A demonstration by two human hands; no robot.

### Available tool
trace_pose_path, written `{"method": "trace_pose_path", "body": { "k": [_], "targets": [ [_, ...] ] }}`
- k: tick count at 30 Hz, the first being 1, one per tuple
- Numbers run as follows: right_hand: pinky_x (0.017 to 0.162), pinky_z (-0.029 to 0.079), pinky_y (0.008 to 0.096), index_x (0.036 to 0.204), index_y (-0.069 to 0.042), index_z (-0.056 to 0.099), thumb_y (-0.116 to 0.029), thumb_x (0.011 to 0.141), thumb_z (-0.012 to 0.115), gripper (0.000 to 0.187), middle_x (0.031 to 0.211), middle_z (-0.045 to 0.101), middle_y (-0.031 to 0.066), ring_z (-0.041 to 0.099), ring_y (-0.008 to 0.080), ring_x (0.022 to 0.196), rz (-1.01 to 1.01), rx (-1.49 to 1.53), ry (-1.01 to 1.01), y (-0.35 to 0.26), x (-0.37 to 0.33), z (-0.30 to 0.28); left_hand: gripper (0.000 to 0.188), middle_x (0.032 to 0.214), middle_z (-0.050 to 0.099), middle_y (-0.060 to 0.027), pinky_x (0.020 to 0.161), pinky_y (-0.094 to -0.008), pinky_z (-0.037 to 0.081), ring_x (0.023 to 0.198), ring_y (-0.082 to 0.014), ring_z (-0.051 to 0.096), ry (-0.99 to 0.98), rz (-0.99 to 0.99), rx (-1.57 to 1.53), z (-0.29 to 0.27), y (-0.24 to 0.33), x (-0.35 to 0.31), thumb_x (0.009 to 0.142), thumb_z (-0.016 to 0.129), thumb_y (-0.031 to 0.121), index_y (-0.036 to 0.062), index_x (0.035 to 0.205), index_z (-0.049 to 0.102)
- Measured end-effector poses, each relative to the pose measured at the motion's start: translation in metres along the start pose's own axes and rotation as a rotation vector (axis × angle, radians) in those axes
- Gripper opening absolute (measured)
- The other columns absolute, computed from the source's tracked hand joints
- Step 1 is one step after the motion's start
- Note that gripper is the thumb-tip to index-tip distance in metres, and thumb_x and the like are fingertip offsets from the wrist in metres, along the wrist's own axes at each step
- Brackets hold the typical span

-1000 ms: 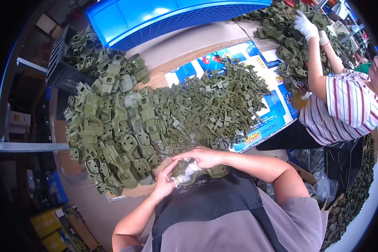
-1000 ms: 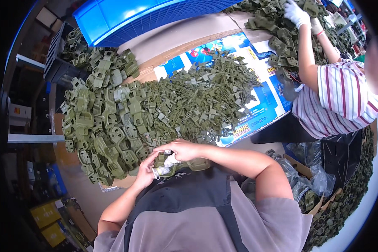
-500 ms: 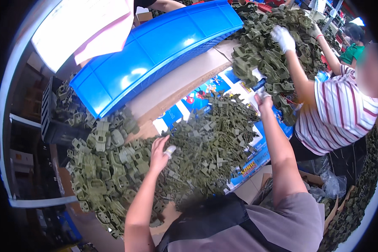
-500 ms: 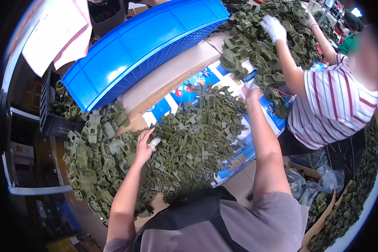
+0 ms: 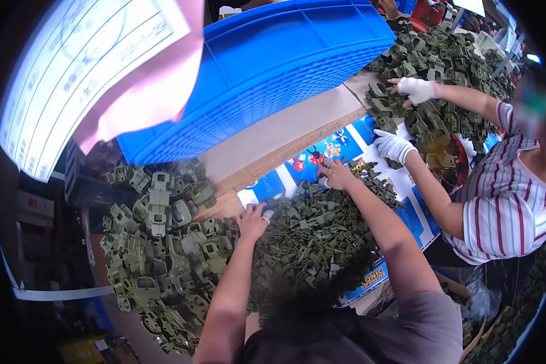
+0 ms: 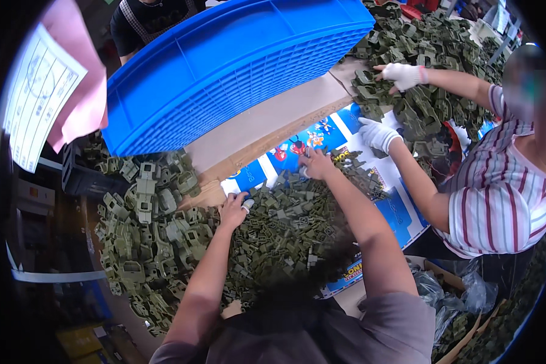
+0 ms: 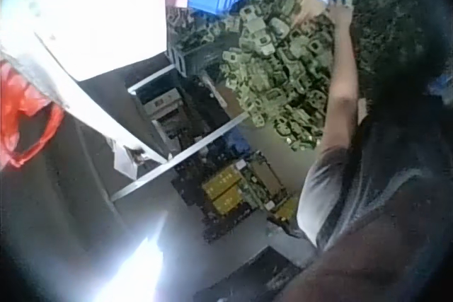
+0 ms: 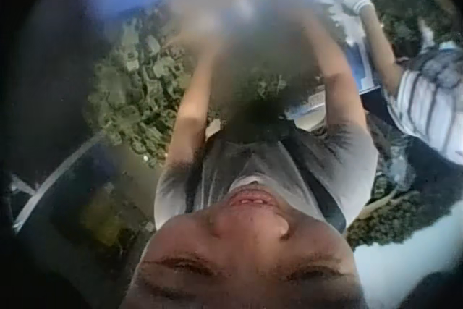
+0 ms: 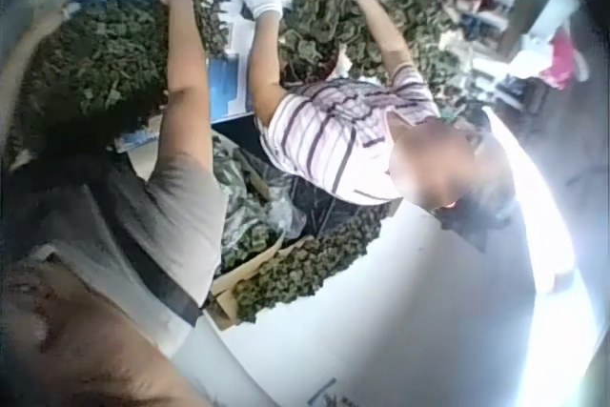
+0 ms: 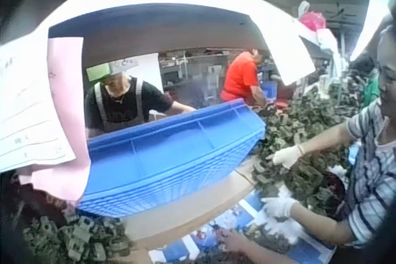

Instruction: The person repeatedly picks up green plastic components from a large pile on a table, aligns them by hand, and snaps them together. The assembled units are placed back onto the table. A coworker performs similar actions nearby.

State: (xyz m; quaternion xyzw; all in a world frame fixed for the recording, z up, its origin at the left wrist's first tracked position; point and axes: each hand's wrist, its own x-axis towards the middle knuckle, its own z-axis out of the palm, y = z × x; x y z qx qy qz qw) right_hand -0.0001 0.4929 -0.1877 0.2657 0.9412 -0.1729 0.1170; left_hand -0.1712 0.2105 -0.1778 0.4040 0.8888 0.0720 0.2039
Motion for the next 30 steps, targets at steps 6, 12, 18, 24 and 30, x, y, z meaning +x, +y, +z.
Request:
{"method": "trace_pose_path", "body": {
  "k": [6,12,18,24,30],
  "targets": [
    [0.100,0.036,0.0462,0.117,-0.029,0.056,-0.021,0.077,0.056,0.041,0.134,0.039,0.0136,0.037,0.0328,0.124,-0.189,-0.039,-0.102,-0.006,-0.041,0.009,0.038,0.119,0.051,-0.0099,0.092,-0.0494,0.036,0.111,-0.0303,0.051,-0.110,0.059,-0.049,-0.007,0.004,-0.028,0.083,0.050,0.030,0.0264,0.121,0.050],
    [0.098,0.039,0.0384,0.119,-0.017,0.057,-0.015,0.078,0.057,0.042,0.125,0.052,0.0133,0.047,0.0321,0.117,-0.259,0.183,0.182,-0.009,-0.085,-0.022,0.057,0.128,0.045,-0.0199,0.098,-0.0489,0.032,0.118,-0.0390,0.041,0.207,0.240,-0.179,-0.041,-0.012,-0.056,0.083,0.057,0.041,0.0236,0.135,0.040],
    [0.093,0.042,0.0360,0.113,-0.008,0.060,-0.006,0.079,0.057,0.035,0.113,0.060,0.0160,0.055,0.0303,0.109,-0.033,0.655,0.217,-0.030,-0.169,-0.071,0.072,0.129,0.043,-0.0212,0.097,-0.0403,0.036,0.118,-0.0351,0.043,0.630,0.061,-0.565,-0.139,-0.074,-0.058,0.077,0.069,0.024,0.0058,0.137,0.033],
    [0.090,0.043,0.0325,0.113,-0.004,0.060,-0.008,0.083,0.057,0.030,0.111,0.062,0.0151,0.058,0.0247,0.105,-0.071,0.687,0.291,-0.006,-0.154,-0.070,0.088,0.132,0.040,-0.0199,0.092,-0.0333,0.040,0.114,-0.0258,0.046,0.839,0.001,-1.029,-0.211,-0.137,0.046,0.075,0.073,0.019,0.0043,0.142,0.017],
    [0.084,0.045,0.0300,0.115,-0.003,0.058,-0.016,0.084,0.061,0.033,0.105,0.063,0.0078,0.057,0.0171,0.097,-0.027,0.837,0.530,0.021,-0.122,-0.103,0.069,0.120,0.050,-0.0150,0.085,-0.0303,0.044,0.105,-0.0195,0.052,0.613,0.084,-1.115,-0.191,-0.110,0.052,0.080,0.068,0.017,-0.0013,0.133,0.027]
  ]
}}
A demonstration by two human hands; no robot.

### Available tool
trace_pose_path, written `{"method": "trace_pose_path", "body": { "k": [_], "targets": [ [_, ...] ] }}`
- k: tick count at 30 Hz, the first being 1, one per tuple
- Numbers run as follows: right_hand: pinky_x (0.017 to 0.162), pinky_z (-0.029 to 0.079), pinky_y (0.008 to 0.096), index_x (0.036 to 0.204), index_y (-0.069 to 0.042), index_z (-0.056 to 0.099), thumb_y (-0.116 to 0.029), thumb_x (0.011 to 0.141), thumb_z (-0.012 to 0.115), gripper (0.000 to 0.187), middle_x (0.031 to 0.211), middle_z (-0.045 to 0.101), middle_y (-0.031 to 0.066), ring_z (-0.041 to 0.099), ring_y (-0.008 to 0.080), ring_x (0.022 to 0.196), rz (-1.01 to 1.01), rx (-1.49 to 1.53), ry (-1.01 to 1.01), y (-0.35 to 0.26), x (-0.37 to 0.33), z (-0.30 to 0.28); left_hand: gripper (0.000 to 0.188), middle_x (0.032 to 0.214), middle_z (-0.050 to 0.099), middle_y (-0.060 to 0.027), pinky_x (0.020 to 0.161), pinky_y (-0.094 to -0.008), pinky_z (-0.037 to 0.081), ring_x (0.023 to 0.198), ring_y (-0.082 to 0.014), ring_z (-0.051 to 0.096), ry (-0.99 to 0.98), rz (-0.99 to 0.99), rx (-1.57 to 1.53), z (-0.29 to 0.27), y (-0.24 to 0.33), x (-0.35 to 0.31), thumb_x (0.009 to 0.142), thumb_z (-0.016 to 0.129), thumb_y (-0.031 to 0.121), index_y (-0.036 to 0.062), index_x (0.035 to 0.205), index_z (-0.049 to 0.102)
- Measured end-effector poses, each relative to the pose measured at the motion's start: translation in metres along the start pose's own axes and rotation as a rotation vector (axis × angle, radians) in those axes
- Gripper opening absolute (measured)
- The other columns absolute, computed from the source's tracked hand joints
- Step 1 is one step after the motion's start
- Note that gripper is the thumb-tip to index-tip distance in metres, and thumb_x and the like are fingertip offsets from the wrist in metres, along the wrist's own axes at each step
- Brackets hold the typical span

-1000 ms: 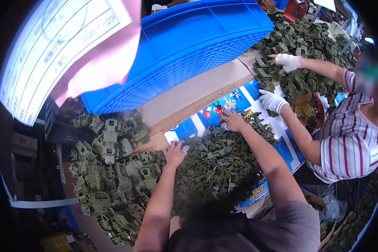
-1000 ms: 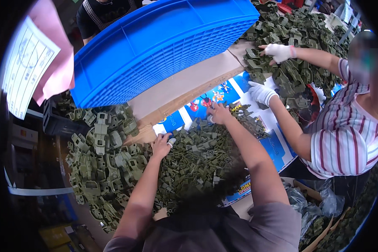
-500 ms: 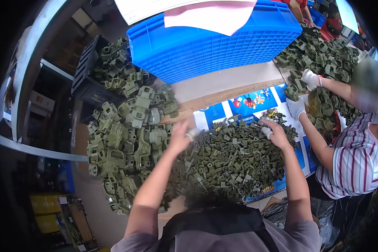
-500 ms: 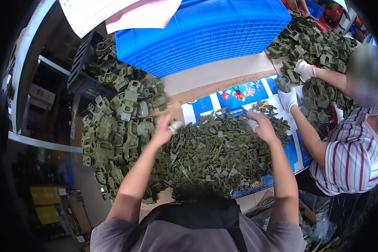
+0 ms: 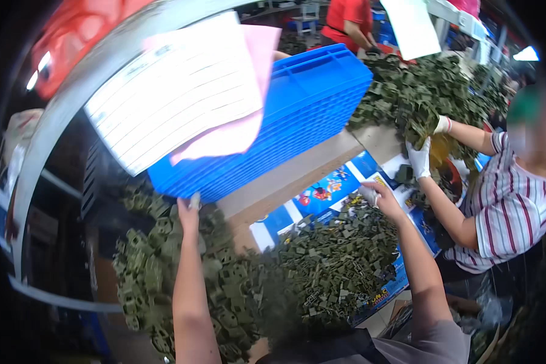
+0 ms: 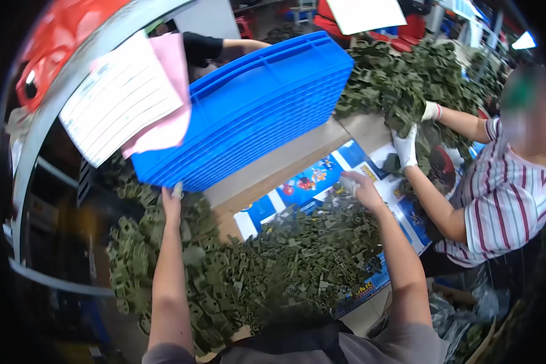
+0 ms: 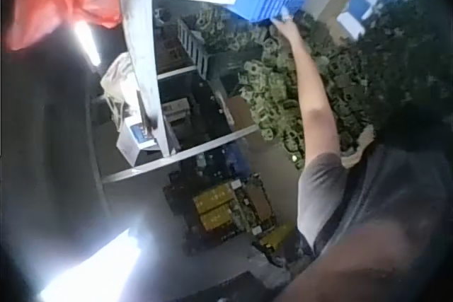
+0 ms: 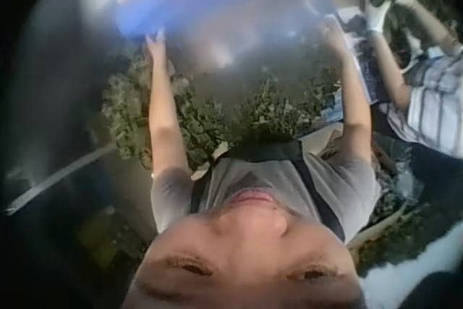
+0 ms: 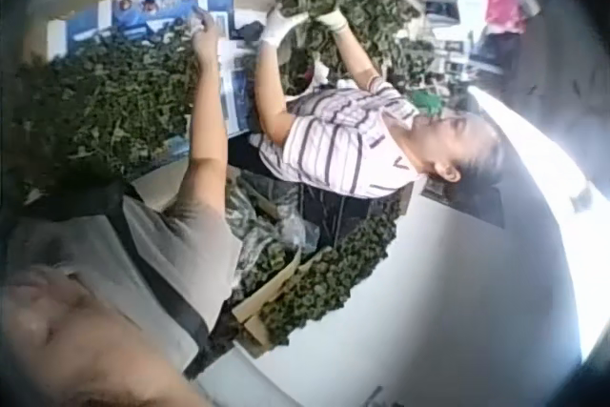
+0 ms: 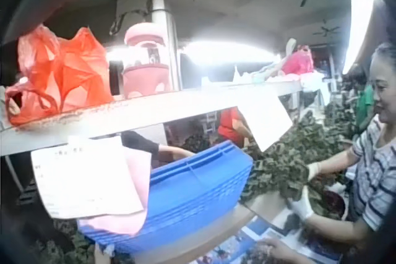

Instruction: The person repeatedly picks up green plastic components from a large pile on a table, aligns them by hand, and snaps them together. The assembled units are placed back onto the table. A coworker performs similar actions nearby.

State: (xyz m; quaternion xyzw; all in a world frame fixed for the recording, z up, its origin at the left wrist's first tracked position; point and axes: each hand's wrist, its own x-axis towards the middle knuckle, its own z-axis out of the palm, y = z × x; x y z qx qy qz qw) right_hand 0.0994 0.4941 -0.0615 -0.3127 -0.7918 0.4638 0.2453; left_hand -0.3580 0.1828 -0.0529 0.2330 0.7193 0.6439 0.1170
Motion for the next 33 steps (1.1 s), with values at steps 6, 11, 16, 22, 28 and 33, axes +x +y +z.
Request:
{"method": "trace_pose_path", "body": {
  "k": [6,11,16,22,28,33],
  "targets": [
    [0.080,0.046,0.0347,0.123,-0.012,0.051,-0.023,0.089,0.049,0.036,0.109,0.058,0.0040,0.055,0.0154,0.099,0.234,0.484,0.267,0.045,0.123,-0.040,0.087,0.137,0.032,-0.0167,0.098,-0.0322,0.034,0.120,-0.0216,0.039,-0.020,0.080,-0.068,0.009,-0.002,0.001,0.077,0.071,0.009,-0.0008,0.141,0.011],
    [0.100,0.030,0.0442,0.131,-0.018,0.043,-0.047,0.088,0.048,0.052,0.124,0.050,0.0031,0.041,0.0179,0.121,0.229,0.746,0.635,0.024,0.258,-0.061,0.062,0.124,0.048,-0.0069,0.094,-0.0308,0.035,0.110,-0.0161,0.047,0.025,0.029,-0.037,0.009,-0.001,0.013,0.081,0.069,0.019,0.0029,0.131,0.035],
    [0.096,0.039,0.0388,0.130,-0.014,0.046,-0.071,0.082,0.037,0.076,0.124,0.053,0.0072,0.053,0.0246,0.109,0.042,0.899,0.466,0.030,0.312,-0.055,0.058,0.121,0.050,-0.0056,0.091,-0.0307,0.038,0.105,-0.0153,0.049,0.190,0.067,-0.205,0.012,-0.026,0.018,0.082,0.068,0.020,0.0023,0.128,0.039],
    [0.098,0.037,0.0348,0.132,-0.005,0.042,-0.070,0.084,0.036,0.081,0.128,0.049,0.0075,0.049,0.0228,0.112,0.025,0.897,0.458,0.032,0.278,-0.029,0.051,0.119,0.051,-0.0061,0.090,-0.0306,0.038,0.104,-0.0148,0.049,0.170,-0.043,-0.188,0.000,-0.026,0.012,0.084,0.064,0.022,0.0031,0.126,0.042],
    [0.101,0.029,0.0284,0.136,-0.008,0.037,-0.058,0.092,0.030,0.067,0.132,0.044,0.0031,0.042,0.0157,0.116,-0.010,0.629,0.646,0.064,0.285,-0.034,0.046,0.114,0.053,-0.0066,0.084,-0.0297,0.041,0.098,-0.0139,0.051,0.191,-0.129,-0.199,0.004,-0.003,-0.010,0.086,0.062,0.022,0.0017,0.123,0.045],
    [0.101,0.030,0.0298,0.139,-0.012,0.031,-0.056,0.093,0.028,0.064,0.138,0.037,0.0016,0.040,0.0172,0.121,-0.027,0.726,0.488,0.058,0.277,-0.038,0.038,0.114,0.055,-0.0056,0.087,-0.0286,0.038,0.101,-0.0147,0.050,0.255,-0.083,-0.028,0.006,0.026,-0.032,0.089,0.055,0.018,0.0037,0.124,0.047]
  ]
}}
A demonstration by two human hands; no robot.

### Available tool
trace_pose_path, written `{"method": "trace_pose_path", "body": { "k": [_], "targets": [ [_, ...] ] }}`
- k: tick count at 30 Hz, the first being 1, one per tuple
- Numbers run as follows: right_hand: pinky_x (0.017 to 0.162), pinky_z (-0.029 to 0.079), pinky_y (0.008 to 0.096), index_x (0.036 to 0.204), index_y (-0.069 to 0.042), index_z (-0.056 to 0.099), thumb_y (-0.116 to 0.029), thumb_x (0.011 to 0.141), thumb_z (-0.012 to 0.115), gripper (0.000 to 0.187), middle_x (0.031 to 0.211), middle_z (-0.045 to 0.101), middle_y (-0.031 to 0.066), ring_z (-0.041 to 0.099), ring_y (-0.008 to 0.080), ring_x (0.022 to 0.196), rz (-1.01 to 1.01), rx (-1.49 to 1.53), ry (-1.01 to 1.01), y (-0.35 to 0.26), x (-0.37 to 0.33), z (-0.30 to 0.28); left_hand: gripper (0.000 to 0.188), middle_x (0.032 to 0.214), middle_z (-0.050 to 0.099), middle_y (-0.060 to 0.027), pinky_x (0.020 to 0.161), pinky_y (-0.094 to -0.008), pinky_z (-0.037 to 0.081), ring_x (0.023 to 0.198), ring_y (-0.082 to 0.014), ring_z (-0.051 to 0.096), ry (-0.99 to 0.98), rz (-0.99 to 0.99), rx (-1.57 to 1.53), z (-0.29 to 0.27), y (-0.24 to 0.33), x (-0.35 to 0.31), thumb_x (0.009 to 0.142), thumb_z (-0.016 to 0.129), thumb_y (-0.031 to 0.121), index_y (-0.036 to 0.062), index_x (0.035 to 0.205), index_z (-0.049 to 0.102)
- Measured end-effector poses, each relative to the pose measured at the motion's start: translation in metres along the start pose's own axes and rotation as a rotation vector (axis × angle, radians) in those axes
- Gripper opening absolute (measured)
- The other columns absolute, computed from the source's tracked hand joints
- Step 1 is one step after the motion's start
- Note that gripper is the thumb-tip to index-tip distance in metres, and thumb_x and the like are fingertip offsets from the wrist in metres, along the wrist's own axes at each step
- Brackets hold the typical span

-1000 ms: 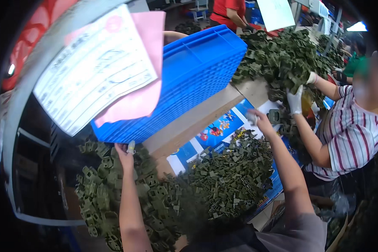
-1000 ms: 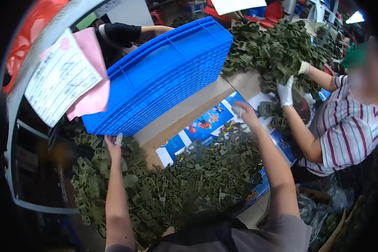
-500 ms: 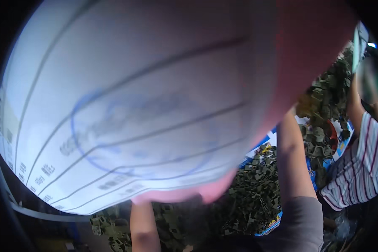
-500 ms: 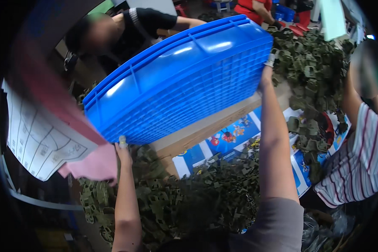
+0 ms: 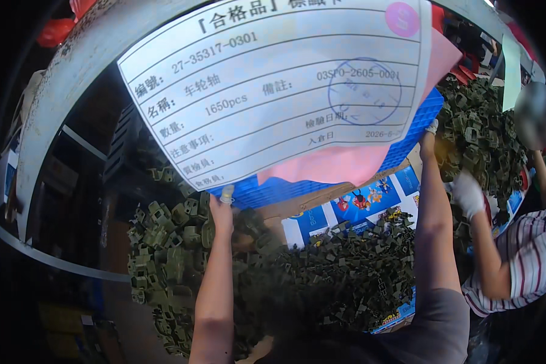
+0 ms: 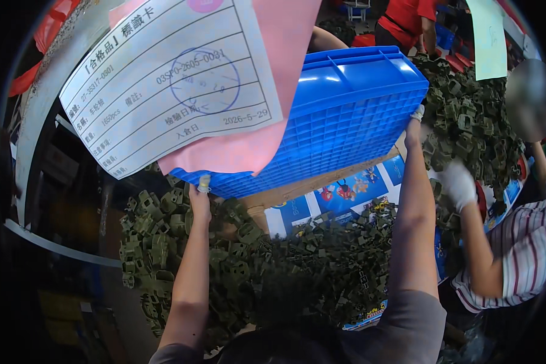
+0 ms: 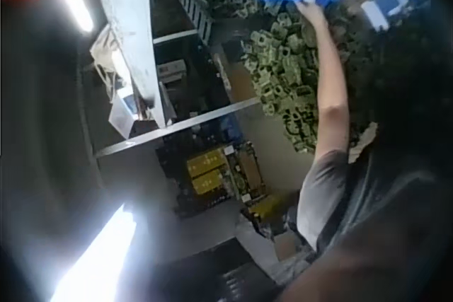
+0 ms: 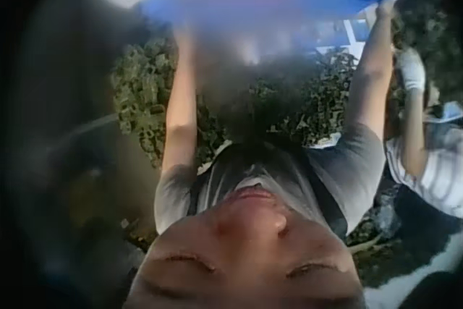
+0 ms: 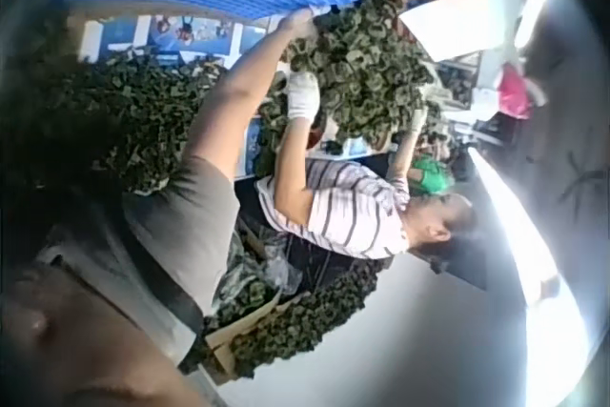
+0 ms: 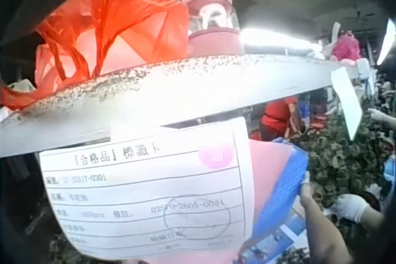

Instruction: The person repeatedly picks up green plastic components from a large pile on a table, aligns them by hand, and snaps them together. The assembled units are placed back onto the table. A coworker performs similar actions nearby.

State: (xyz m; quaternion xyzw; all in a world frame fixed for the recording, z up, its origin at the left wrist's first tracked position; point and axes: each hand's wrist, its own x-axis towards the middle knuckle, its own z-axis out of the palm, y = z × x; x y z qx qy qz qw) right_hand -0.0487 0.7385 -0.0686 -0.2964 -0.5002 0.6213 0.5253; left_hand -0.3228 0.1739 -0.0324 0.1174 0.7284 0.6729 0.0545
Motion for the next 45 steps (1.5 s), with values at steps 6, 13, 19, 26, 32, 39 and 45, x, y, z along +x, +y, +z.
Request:
{"method": "trace_pose_path", "body": {
  "k": [6,13,19,26,32,39,45],
  "targets": [
    [0.095,0.035,0.0467,0.141,-0.020,0.025,-0.059,0.088,0.040,0.067,0.138,0.036,0.0069,0.039,0.0237,0.123,0.381,-0.261,0.146,-0.028,-0.013,-0.010,0.066,0.127,0.048,-0.0100,0.094,-0.0294,0.035,0.111,-0.0181,0.047,-0.102,-0.080,0.003,0.000,0.017,-0.003,0.087,0.062,0.027,0.0039,0.138,0.028],
    [0.091,0.040,0.0321,0.119,-0.003,0.054,-0.034,0.088,0.052,0.045,0.114,0.058,0.0087,0.051,0.0185,0.111,0.208,-0.657,-0.508,-0.101,-0.250,-0.034,0.061,0.129,0.047,-0.0124,0.093,-0.0307,0.037,0.116,-0.0185,0.046,-0.112,-0.134,0.020,-0.073,0.032,-0.121,0.090,0.053,0.013,0.0212,0.143,0.024],
    [0.105,0.026,0.0403,0.129,-0.008,0.045,-0.021,0.082,0.065,0.053,0.136,0.037,0.0238,0.033,0.0378,0.128,-0.044,-1.156,-0.478,-0.094,-0.471,-0.096,0.050,0.122,0.053,-0.0141,0.091,-0.0359,0.041,0.114,-0.0260,0.050,-0.333,-0.159,0.279,-0.102,0.021,-0.184,0.086,0.059,0.020,0.0151,0.133,0.042],
    [0.103,0.010,0.0608,0.144,-0.017,0.020,-0.028,0.084,0.060,0.073,0.148,0.011,0.0218,0.013,0.0418,0.135,0.117,-1.342,-0.373,-0.046,-0.542,-0.079,0.073,0.126,0.048,-0.0213,0.095,-0.0420,0.037,0.117,-0.0333,0.047,-0.638,-0.038,1.440,-0.007,-0.026,-0.125,0.075,0.068,0.038,0.0245,0.138,0.035],
    [0.105,0.013,0.0562,0.140,-0.014,0.029,-0.016,0.083,0.060,0.065,0.147,0.016,0.0186,0.020,0.0370,0.134,0.071,-1.239,-0.403,-0.070,-0.532,-0.076,0.095,0.129,0.039,-0.0258,0.096,-0.0493,0.036,0.115,-0.0388,0.047,-0.727,-0.235,1.374,0.016,-0.079,-0.102,0.066,0.074,0.034,0.0230,0.142,0.017],
    [0.102,0.032,0.0411,0.115,-0.004,0.056,-0.010,0.082,0.060,0.034,0.131,0.044,0.0181,0.040,0.0359,0.122,-0.112,-1.067,-0.535,-0.109,-0.525,-0.035,0.085,0.106,0.057,-0.0229,0.086,-0.0431,0.045,0.099,-0.0370,0.057,-0.786,0.078,0.810,-0.028,-0.046,-0.104,0.060,0.073,0.021,0.0157,0.134,0.031],
    [0.099,0.035,0.0340,0.136,-0.009,0.034,-0.023,0.084,0.062,0.061,0.134,0.042,0.0161,0.042,0.0236,0.122,0.487,-0.209,-0.625,-0.121,-0.492,0.049,0.085,0.129,0.039,-0.0154,0.094,-0.0366,0.042,0.115,-0.0280,0.047,-0.905,0.240,0.498,-0.034,0.045,-0.169,0.060,0.068,-0.005,0.0164,0.134,0.033]
  ]
}}
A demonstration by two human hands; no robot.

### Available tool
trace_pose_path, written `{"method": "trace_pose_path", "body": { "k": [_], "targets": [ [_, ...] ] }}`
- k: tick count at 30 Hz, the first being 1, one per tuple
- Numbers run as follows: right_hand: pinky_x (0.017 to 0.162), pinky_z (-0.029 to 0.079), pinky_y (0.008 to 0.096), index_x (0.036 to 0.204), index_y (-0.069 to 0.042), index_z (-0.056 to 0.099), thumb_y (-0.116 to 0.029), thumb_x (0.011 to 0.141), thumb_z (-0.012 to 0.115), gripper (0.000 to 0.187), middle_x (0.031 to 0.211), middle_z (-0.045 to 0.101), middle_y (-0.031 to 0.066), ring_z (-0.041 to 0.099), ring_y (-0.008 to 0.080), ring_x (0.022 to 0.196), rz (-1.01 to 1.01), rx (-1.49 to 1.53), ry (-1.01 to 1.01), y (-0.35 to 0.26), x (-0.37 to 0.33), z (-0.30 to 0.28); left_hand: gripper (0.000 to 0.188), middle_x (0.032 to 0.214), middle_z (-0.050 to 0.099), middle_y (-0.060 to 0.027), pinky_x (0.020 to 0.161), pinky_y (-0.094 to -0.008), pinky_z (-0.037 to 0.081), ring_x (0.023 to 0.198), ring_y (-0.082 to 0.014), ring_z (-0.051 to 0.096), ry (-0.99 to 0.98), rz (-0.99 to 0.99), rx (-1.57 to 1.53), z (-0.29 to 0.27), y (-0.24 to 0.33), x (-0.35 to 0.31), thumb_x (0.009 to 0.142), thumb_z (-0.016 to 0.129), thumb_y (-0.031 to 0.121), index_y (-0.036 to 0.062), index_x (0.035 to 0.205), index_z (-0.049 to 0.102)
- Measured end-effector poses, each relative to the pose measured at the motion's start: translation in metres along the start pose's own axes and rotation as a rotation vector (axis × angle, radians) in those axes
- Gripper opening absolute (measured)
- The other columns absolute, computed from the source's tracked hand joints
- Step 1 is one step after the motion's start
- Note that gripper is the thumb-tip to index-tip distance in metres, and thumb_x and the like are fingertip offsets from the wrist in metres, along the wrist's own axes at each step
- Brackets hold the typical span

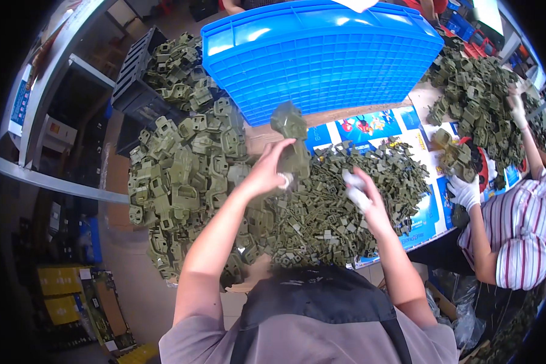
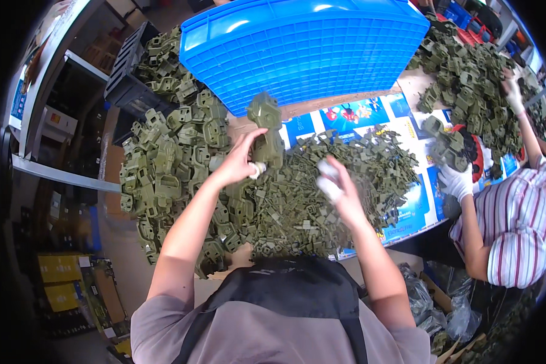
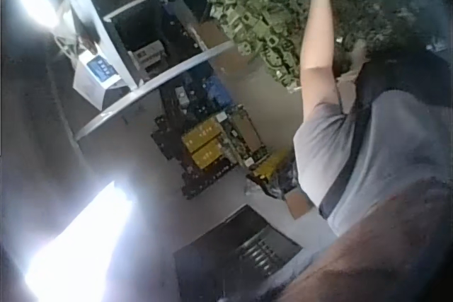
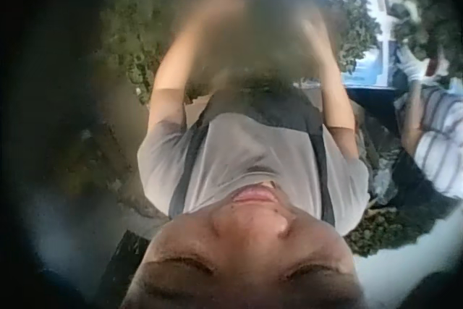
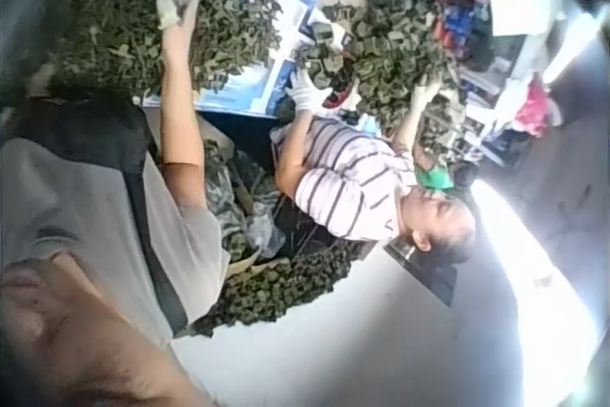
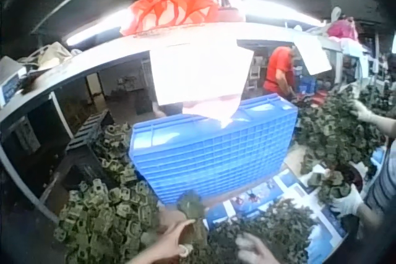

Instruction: The person repeatedly picks up green plastic components from a large pile on a table, aligns them by hand, and snaps them together. The assembled units are placed back onto the table. A coworker performs similar actions nearby.

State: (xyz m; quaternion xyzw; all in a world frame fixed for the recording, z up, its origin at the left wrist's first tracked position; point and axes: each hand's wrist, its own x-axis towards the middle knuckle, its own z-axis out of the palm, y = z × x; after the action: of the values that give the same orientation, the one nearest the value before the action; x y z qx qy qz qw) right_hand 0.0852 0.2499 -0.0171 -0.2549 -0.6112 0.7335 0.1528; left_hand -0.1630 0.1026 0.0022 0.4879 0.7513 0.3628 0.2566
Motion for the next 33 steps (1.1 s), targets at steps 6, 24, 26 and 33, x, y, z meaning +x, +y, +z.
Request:
{"method": "trace_pose_path", "body": {
  "k": [6,24,26,33],
  "targets": [
    [0.097,0.038,0.0344,0.143,-0.005,0.008,-0.020,0.080,0.068,0.089,0.135,0.038,0.0185,0.042,0.0231,0.120,0.111,0.211,-0.213,0.001,0.014,0.052,0.093,0.140,0.024,-0.0183,0.103,-0.0469,0.033,0.124,-0.0366,0.036,0.039,0.132,-0.041,0.048,0.057,-0.075,0.062,0.075,0.005,0.0235,0.138,0.026],
    [0.108,0.027,0.0376,0.144,-0.005,0.001,0.003,0.064,0.048,0.093,0.144,0.020,0.0253,0.028,0.0356,0.131,-0.035,-0.409,-0.483,0.045,-0.096,0.071,0.110,0.135,0.029,-0.0232,0.094,-0.0371,0.041,0.119,-0.0314,0.041,0.169,-0.131,-0.747,0.128,0.028,-0.205,0.068,0.066,-0.008,0.0108,0.139,-0.016],
    [0.107,0.028,0.0383,0.144,-0.007,0.002,0.002,0.064,0.049,0.094,0.143,0.023,0.0262,0.031,0.0369,0.130,0.000,-0.485,-0.412,0.037,-0.102,0.074,0.109,0.135,0.030,-0.0242,0.096,-0.0381,0.040,0.121,-0.0323,0.040,0.167,-0.170,-0.754,0.130,0.015,-0.211,0.067,0.067,-0.009,0.0088,0.140,-0.012],
    [0.096,0.039,0.0431,0.142,-0.009,0.020,-0.021,0.074,0.066,0.083,0.121,0.050,0.0234,0.049,0.0368,0.113,-0.078,-0.920,-0.081,0.067,-0.071,0.051,0.084,0.125,0.046,-0.0205,0.088,-0.0475,0.049,0.107,-0.0372,0.054,0.323,-0.388,-1.092,0.045,-0.002,-0.233,0.079,0.067,0.018,0.0160,0.143,0.012]
  ]
}}
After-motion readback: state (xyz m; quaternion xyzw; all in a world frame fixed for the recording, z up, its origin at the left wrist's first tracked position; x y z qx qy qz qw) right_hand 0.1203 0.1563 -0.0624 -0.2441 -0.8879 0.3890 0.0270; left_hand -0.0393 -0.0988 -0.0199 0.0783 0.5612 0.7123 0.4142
